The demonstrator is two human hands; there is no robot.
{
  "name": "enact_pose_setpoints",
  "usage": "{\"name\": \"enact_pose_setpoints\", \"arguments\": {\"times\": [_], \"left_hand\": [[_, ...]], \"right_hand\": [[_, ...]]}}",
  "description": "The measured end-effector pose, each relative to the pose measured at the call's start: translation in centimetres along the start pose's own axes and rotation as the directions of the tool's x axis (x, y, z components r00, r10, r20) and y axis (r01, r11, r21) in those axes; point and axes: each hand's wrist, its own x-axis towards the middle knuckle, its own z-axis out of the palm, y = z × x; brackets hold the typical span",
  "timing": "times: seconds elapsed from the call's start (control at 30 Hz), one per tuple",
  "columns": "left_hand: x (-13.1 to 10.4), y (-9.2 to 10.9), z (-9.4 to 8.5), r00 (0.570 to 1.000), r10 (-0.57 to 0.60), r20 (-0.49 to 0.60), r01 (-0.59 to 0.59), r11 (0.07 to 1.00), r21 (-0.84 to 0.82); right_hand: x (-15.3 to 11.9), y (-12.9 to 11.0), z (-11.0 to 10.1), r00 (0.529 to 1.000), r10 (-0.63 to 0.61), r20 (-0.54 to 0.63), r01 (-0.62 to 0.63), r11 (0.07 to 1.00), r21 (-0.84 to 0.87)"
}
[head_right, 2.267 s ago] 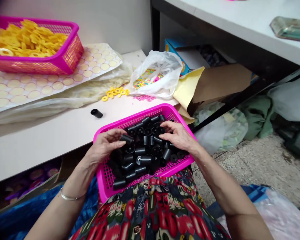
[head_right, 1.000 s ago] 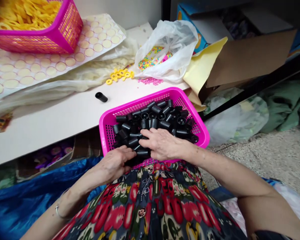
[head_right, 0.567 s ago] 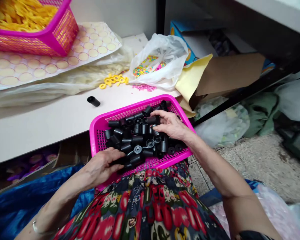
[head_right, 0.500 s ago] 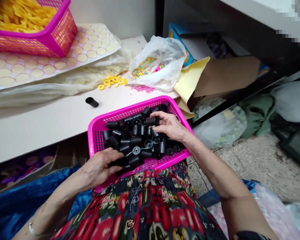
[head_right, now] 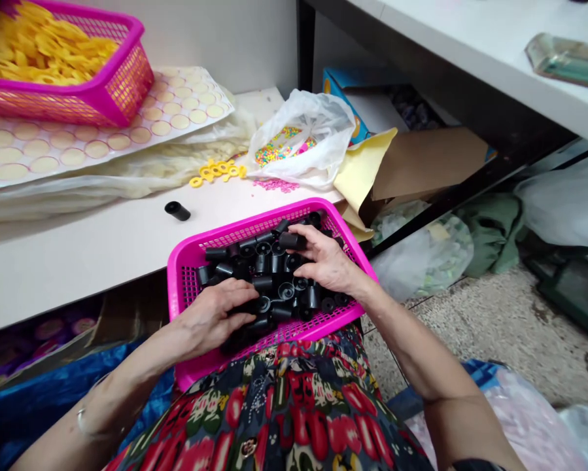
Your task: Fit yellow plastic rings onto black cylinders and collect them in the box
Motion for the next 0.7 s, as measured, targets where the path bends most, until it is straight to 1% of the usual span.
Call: {"name": "enact_pose_setpoints", "arguments": {"times": [0.1, 0.17, 0.23, 0.3, 0.37, 0.43, 0.5, 0.53, 0.6, 0.63, 0.7], "left_hand": [[1.9, 0.2, 0.0, 0.998, 0.068, -0.012, -0.067, 0.994, 0.09], [3.1, 0.6, 0.3, 0.99, 0.14, 0.029, -0.142, 0.976, 0.164], [4.1, 1.1, 0.8, 0.98, 0.182, 0.076, -0.196, 0.949, 0.246], [4.9, 1.5, 1.4, 0.979, 0.18, 0.093, -0.201, 0.919, 0.34], [5.6, 1.5, 1.9, 0.984, 0.157, 0.083, -0.178, 0.895, 0.41], [6.0, 1.2, 2.0, 0.989, 0.138, 0.053, -0.147, 0.888, 0.435], [6.1, 0.7, 1.8, 0.991, 0.137, 0.004, -0.125, 0.892, 0.433], [6.0, 0.5, 1.5, 0.989, 0.145, -0.019, -0.123, 0.893, 0.433], [5.5, 0.4, 0.9, 0.983, 0.179, -0.045, -0.142, 0.89, 0.433], [5.1, 0.5, 0.7, 0.98, 0.198, -0.035, -0.164, 0.889, 0.428], [4.2, 0.9, 0.5, 0.971, 0.233, 0.045, -0.232, 0.889, 0.394]], "right_hand": [[-0.3, 0.0, 0.2, 0.999, -0.036, -0.013, 0.036, 0.999, 0.005], [-0.4, 0.2, 0.2, 0.998, -0.064, -0.025, 0.064, 0.998, 0.006], [-0.5, 0.3, 0.2, 0.996, -0.084, -0.038, 0.083, 0.996, -0.02], [-0.4, 0.4, 0.0, 0.993, -0.099, -0.057, 0.095, 0.993, -0.071], [-0.2, 0.4, -0.3, 0.988, -0.127, -0.083, 0.112, 0.979, -0.168], [-0.1, 0.4, -0.9, 0.978, -0.179, -0.105, 0.133, 0.929, -0.345], [-0.2, 0.3, -1.6, 0.966, -0.24, -0.091, 0.156, 0.83, -0.535], [-0.3, 0.2, -1.9, 0.961, -0.264, -0.077, 0.166, 0.78, -0.604], [-0.9, 0.0, -2.4, 0.953, -0.299, -0.056, 0.183, 0.711, -0.679], [-1.3, -0.1, -2.5, 0.95, -0.308, -0.041, 0.194, 0.69, -0.697], [-2.3, -0.6, -2.6, 0.96, -0.277, 0.03, 0.213, 0.661, -0.719]]}}
